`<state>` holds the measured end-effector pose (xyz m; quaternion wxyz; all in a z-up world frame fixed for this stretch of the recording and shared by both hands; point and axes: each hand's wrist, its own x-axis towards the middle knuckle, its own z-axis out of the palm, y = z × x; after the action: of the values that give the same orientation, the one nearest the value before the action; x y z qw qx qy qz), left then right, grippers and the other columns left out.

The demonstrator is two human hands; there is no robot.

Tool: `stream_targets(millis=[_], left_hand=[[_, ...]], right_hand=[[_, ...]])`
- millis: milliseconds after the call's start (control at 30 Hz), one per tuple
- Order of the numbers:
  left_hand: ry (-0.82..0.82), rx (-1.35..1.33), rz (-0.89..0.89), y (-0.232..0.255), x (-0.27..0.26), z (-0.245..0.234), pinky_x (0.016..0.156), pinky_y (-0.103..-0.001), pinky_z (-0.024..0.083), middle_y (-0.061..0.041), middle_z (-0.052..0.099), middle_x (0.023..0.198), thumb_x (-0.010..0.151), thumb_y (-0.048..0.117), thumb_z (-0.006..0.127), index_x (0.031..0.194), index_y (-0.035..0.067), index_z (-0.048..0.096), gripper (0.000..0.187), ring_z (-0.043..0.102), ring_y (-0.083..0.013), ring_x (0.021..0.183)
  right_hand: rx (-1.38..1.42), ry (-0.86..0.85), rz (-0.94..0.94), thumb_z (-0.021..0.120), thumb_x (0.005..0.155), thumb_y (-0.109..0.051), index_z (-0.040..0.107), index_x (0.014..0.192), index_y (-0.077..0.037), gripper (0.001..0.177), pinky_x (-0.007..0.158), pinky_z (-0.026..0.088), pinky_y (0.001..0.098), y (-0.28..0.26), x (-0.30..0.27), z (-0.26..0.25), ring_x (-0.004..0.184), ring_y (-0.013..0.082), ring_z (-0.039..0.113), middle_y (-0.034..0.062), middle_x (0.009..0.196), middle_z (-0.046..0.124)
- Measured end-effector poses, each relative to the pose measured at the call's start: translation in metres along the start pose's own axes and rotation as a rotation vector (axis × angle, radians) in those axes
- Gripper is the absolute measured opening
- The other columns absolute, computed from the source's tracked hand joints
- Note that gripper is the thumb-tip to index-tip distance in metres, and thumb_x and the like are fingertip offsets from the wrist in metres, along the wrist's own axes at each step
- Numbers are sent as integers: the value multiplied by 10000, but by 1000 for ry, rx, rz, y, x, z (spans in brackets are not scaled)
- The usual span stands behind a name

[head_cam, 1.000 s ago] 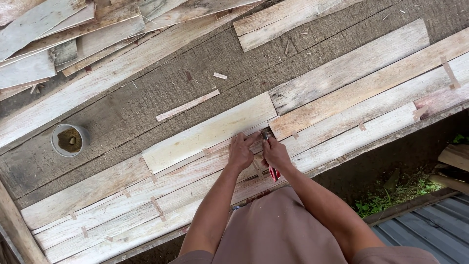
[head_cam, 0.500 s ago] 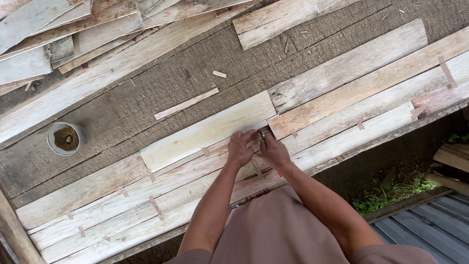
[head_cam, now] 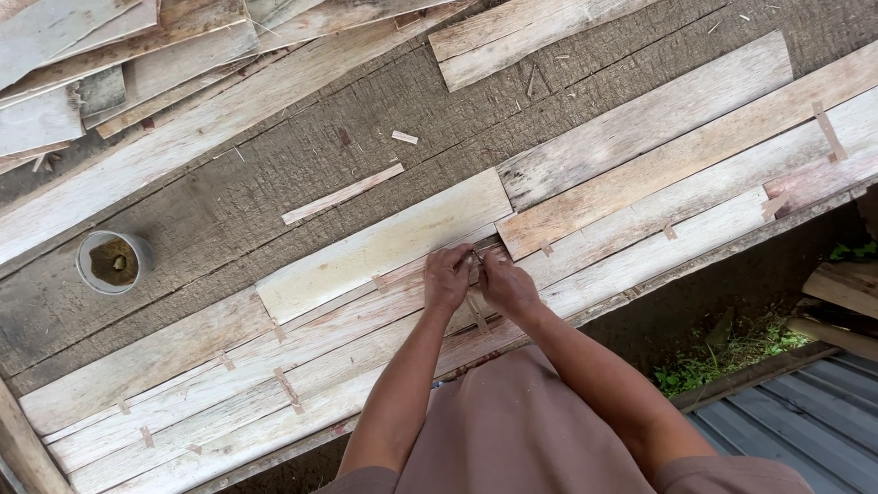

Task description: The person uses a red utility knife to cut and trim thin wooden strips on a wooden workbench. They repeatedly score and snap the strips, then trim the edges. The cut pieces are placed into a small container on the bench.

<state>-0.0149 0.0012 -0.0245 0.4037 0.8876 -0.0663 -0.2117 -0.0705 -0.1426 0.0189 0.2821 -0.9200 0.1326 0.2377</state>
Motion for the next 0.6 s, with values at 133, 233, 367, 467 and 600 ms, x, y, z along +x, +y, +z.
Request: stream_targets(millis=[133, 233, 367, 467, 600], left_hand=[[11, -9, -10, 1, -3, -1, 993, -419, 527, -24, 666, 930, 911, 320, 733, 1255, 391, 745, 352, 622, -279, 1012], [31, -43, 29, -7, -6, 0, 1000, -441, 537, -52, 664, 933, 895, 293, 746, 1310, 370, 726, 423, 619, -302, 1012], [17, 47, 117, -19, -9, 11, 977, -430, 511, -4, 641, 1014, 905, 291, 743, 1259, 344, 749, 358, 599, -277, 1044], [17, 72, 108, -35, -3, 24, 984, -434, 492, 22, 633, 1045, 889, 275, 752, 1290, 369, 723, 413, 591, -261, 1073], [8, 70, 125, -40, -1, 26, 966, -459, 488, 20, 626, 1058, 885, 257, 755, 1310, 360, 700, 441, 587, -278, 1076]], right_hand=[[50, -41, 106, 370, 1059, -423, 480, 1022, -113, 330, 718, 556, 645, -7, -2, -9, 848, 556, 709, 276, 845, 686], [159, -27, 229, 348, 1061, -416, 476, 1034, -98, 344, 752, 549, 651, -10, -10, -17, 867, 570, 703, 302, 851, 698], [58, -74, 201, 358, 1045, -429, 471, 1014, -135, 316, 719, 573, 619, -1, -12, 2, 853, 529, 726, 280, 839, 703], [24, -112, 206, 347, 1039, -426, 485, 1034, -119, 337, 758, 573, 621, -15, -2, -8, 905, 542, 720, 295, 882, 708], [20, -138, 256, 343, 1035, -356, 507, 1070, -77, 326, 832, 571, 622, -23, 10, -15, 993, 557, 709, 323, 967, 716]])
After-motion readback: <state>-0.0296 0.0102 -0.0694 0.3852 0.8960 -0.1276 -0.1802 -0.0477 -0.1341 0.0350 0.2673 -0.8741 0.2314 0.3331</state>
